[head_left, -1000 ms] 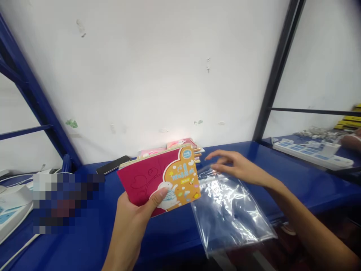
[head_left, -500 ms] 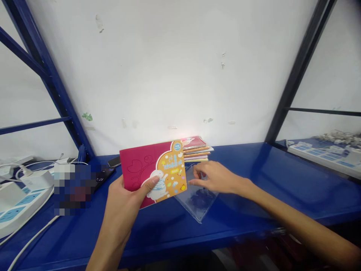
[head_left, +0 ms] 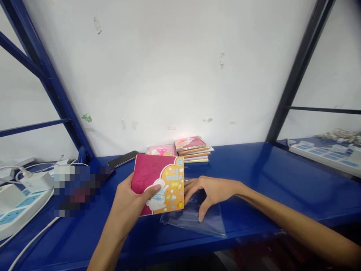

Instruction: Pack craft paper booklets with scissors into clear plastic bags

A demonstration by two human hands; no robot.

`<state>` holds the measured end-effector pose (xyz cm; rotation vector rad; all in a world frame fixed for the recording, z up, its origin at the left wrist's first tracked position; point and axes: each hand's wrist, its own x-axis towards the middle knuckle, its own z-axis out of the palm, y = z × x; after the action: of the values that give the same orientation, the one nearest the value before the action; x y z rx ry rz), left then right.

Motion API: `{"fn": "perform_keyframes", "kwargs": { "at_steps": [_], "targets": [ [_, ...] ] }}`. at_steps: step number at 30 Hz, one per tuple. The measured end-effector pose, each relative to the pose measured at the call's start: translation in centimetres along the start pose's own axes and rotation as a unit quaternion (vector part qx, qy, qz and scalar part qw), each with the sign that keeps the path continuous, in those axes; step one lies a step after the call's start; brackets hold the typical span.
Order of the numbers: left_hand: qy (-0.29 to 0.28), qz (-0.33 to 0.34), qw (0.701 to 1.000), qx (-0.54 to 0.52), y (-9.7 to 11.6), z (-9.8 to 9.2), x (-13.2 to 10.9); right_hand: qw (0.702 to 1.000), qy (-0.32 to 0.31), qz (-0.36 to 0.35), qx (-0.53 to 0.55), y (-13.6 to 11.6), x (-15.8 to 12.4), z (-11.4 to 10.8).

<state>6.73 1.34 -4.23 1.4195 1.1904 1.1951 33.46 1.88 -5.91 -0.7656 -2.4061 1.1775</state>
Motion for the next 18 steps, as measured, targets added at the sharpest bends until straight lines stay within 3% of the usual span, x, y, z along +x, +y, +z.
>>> {"fn": "perform_keyframes", "kwargs": {
  "at_steps": [9, 13, 18],
  "targets": [
    [0.016, -0.023, 0.997, 0.076, 0.3, -1.9, 0.9, 0.991, 0.124, 0.039, -0.012, 1.9, -0.4, 1.0],
    [-0.012, -0.065, 0.996, 0.052, -0.2, -2.3, 1.4, 0.989, 0.141, 0.036, 0.025, 2.2, -0.2, 1.6],
    [-0.027, -0.098, 0.995, 0.011, -1.0, -2.3, 1.8, 0.981, 0.178, 0.051, -0.06, 2.1, -0.2, 1.7]
  ]
}}
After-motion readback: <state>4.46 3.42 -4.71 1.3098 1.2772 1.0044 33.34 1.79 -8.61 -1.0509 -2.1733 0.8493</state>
